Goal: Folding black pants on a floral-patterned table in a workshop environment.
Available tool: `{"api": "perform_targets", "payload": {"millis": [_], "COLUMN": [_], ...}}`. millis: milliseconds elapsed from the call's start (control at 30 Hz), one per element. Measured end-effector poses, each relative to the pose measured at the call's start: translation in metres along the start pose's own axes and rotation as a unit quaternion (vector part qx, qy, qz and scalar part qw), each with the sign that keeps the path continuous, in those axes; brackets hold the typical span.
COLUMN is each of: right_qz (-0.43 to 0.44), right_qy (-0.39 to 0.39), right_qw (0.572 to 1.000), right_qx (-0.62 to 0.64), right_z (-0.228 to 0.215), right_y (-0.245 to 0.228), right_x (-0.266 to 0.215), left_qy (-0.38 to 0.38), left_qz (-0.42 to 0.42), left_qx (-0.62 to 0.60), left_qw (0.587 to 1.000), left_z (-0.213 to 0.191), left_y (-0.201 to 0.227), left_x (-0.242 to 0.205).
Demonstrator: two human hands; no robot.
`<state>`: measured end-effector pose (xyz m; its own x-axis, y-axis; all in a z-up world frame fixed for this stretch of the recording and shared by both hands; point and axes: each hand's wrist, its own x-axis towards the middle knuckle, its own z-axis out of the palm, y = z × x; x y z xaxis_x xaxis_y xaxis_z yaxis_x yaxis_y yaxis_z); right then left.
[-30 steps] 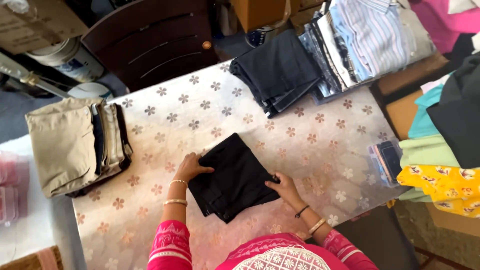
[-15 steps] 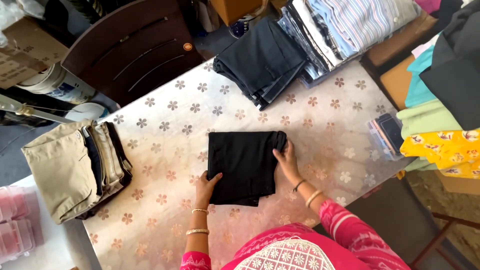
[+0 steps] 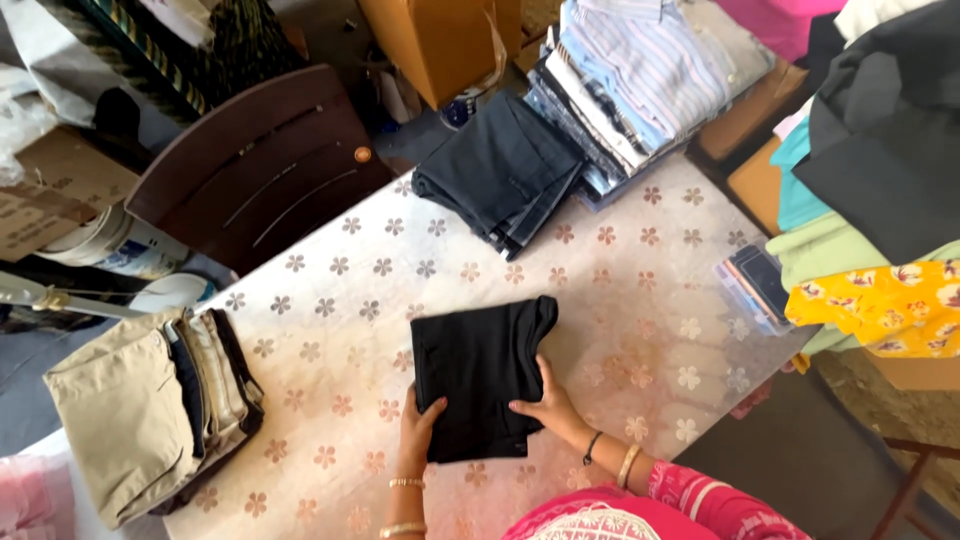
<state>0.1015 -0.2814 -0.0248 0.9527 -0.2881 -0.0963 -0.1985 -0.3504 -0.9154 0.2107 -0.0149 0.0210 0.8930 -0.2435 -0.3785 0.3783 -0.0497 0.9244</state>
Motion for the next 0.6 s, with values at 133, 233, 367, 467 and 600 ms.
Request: {"api": "perform_targets", "payload": {"millis": [133,233,367,467,600], "right_qz": [0.0,0.022,-0.082,-0.165,-0.196], "right_qy": [-0.042,-0.096,-0.141,-0.139,-0.117], "right_qw": [0.999,0.993,0.986,0.974,0.962], "right_qx": [0.014,0.064,-0.019,-0.072,-0.152], "right_z": [-0.038,-0.084,-0.139,-0.176,-0.22], "right_y": [-0.031,-0.076,-0.096,-0.113,-0.159], "right_x": [0.023,0.054,0.123,0.19,0.277], "left_qy": [0.016,0.047,0.095,0.099,0.085], "left_qz": [0.0,-0.022,-0.004,0.082,0.176], "left_qx": [-0.03,-0.108,-0.145,-0.137,-0.168], "left_qw": [0.999,0.993,0.985,0.982,0.966], "left_z": [0.028,0.062,0.108,0.144,0.188], "left_y": [0.017,0.046,0.081,0.108,0.147], "left_x": [-0.025,-0.037,-0.02,0.02,0.087]}}
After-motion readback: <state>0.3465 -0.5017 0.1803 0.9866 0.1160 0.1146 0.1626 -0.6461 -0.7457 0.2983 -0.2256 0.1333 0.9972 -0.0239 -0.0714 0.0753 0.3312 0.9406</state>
